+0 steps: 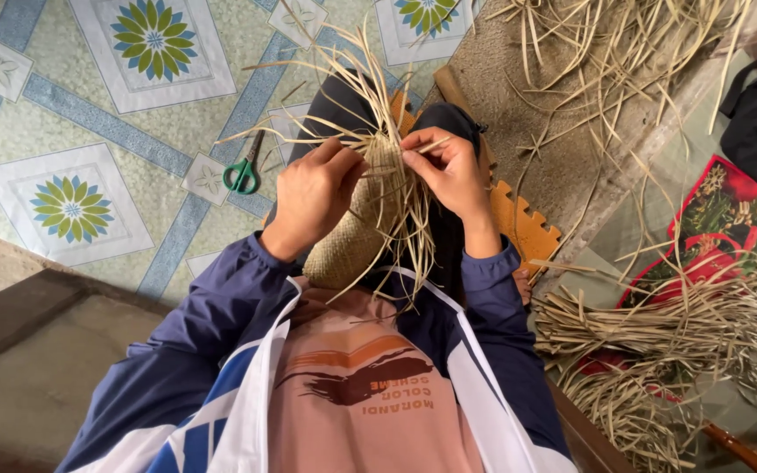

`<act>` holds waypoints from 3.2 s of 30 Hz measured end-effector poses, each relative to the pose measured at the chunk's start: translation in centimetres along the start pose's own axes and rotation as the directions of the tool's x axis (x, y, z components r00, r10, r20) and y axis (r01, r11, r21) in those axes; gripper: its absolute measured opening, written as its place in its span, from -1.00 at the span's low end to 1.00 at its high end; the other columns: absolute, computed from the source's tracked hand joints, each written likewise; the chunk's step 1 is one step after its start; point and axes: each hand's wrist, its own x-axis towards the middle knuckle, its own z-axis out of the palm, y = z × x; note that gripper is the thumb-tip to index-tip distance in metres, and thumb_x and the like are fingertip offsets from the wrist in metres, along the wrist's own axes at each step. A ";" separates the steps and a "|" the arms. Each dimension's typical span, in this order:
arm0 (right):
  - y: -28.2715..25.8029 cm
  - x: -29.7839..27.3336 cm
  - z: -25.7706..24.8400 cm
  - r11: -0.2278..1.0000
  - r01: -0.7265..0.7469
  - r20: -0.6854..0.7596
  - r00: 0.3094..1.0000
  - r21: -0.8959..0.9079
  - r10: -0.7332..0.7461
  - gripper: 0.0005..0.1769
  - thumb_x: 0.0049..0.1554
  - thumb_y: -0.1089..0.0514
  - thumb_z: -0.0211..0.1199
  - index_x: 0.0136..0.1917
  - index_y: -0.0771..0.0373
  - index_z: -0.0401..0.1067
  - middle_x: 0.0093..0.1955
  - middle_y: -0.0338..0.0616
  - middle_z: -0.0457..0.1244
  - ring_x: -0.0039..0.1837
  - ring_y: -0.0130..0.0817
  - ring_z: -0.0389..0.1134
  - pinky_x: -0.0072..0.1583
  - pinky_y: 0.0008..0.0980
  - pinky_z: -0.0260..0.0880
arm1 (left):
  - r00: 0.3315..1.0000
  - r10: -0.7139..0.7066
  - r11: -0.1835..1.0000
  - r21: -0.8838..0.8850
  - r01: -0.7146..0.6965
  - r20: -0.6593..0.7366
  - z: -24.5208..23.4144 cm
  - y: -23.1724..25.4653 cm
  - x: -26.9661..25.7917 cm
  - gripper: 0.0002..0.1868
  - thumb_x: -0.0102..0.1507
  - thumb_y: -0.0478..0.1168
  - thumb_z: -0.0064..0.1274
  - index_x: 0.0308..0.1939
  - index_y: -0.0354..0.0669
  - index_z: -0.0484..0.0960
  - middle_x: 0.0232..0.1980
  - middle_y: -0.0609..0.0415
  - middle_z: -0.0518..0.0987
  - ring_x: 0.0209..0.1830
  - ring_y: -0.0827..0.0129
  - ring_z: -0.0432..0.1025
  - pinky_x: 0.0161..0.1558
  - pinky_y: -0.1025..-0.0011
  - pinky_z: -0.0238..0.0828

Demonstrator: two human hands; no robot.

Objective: Weaving dried plant fibers around a cylindrical form to create a craft object.

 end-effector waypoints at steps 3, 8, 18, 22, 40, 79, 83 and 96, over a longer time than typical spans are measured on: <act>-0.4 0.2 0.0 1.000 0.007 0.015 1.000 -0.009 -0.007 -0.85 0.22 0.34 0.32 0.08 0.34 0.52 -0.14 -0.01 0.45 -0.04 -0.48 0.42 0.05 -0.39 0.48 | 0.990 0.085 0.995 0.057 -0.079 -0.117 0.3 -0.1 0.1 -0.83 0.38 -0.01 0.11 -0.27 0.14 0.57 -0.37 0.31 0.39 -0.33 0.36 0.50 -0.36 0.45 0.38; -0.6 0.1 -0.1 0.999 -0.021 0.013 1.000 -0.025 0.021 -0.81 0.22 0.32 0.33 0.12 0.32 0.50 -0.12 -0.05 0.45 -0.03 -0.49 0.41 0.07 -0.41 0.48 | 0.973 0.161 0.979 0.149 -0.136 -0.165 -0.7 0.6 0.5 -0.86 0.36 -0.06 0.12 -0.30 0.18 0.57 -0.37 0.32 0.37 -0.35 0.37 0.45 -0.37 0.46 0.31; -0.7 -0.1 -0.1 0.990 -0.099 0.042 0.994 -0.101 0.104 -0.58 0.08 0.45 0.30 0.20 0.24 0.47 -0.10 -0.08 0.40 -0.06 -0.44 0.42 0.02 -0.39 0.49 | 0.957 0.217 0.955 0.246 -0.167 -0.192 0.2 0.8 0.2 -0.80 0.30 -0.21 -0.02 -0.31 0.32 0.61 -0.41 0.34 0.27 -0.43 0.39 0.35 -0.43 0.47 0.17; -0.7 -0.1 -0.1 0.991 -0.099 0.056 0.993 -0.093 0.105 -0.57 0.06 0.46 0.30 0.20 0.23 0.48 -0.11 -0.09 0.40 -0.03 -0.46 0.42 0.05 -0.39 0.48 | 0.958 0.222 0.955 0.237 -0.177 -0.182 0.2 0.9 0.3 -0.78 0.27 -0.25 -0.03 -0.33 0.30 0.60 -0.41 0.33 0.26 -0.45 0.36 0.35 -0.44 0.44 0.17; -2.3 0.2 0.1 0.985 -0.155 -0.082 0.985 -0.081 0.149 -0.84 0.17 0.17 0.47 -0.03 0.22 0.53 -0.25 -0.18 0.43 -0.15 -0.61 0.37 -0.05 -0.58 0.44 | 0.973 0.176 0.972 0.184 -0.147 -0.147 -0.6 1.5 0.5 -0.82 0.30 -0.20 0.04 -0.35 0.28 0.64 -0.44 0.32 0.28 -0.52 0.36 0.42 -0.47 0.49 0.30; -1.5 -0.9 0.4 0.982 -0.116 -0.038 0.993 -0.147 0.112 -0.74 0.17 0.29 0.38 0.15 0.15 0.53 -0.20 -0.17 0.45 -0.13 -0.51 0.47 -0.03 -0.47 0.53 | 0.989 0.129 0.983 0.139 -0.118 -0.074 -0.6 2.2 0.2 -0.82 0.33 -0.22 0.03 -0.22 0.24 0.70 -0.39 0.29 0.34 -0.55 0.30 0.50 -0.49 0.44 0.43; -1.6 -1.0 0.5 0.984 -0.135 -0.063 0.990 -0.120 0.129 -0.76 0.17 0.29 0.37 0.12 0.12 0.55 -0.23 -0.22 0.44 -0.18 -0.58 0.44 -0.07 -0.55 0.50 | 0.961 0.236 0.945 0.266 -0.192 -0.144 0.5 2.3 0.0 -0.79 0.28 -0.26 0.00 -0.18 0.25 0.68 -0.37 0.33 0.29 -0.53 0.42 0.44 -0.47 0.53 0.35; -0.6 -1.1 0.1 0.984 -0.117 -0.058 0.990 0.137 0.125 -0.68 0.15 0.32 0.38 0.19 0.27 0.49 -0.19 -0.16 0.43 -0.16 -0.69 0.34 -0.06 -0.66 0.44 | 0.974 -0.149 0.773 -0.594 0.222 0.170 3.9 -0.7 -0.6 -0.84 0.28 -0.28 0.18 -0.14 0.14 0.77 -0.37 0.22 0.50 -0.42 0.25 0.52 -0.34 0.45 0.36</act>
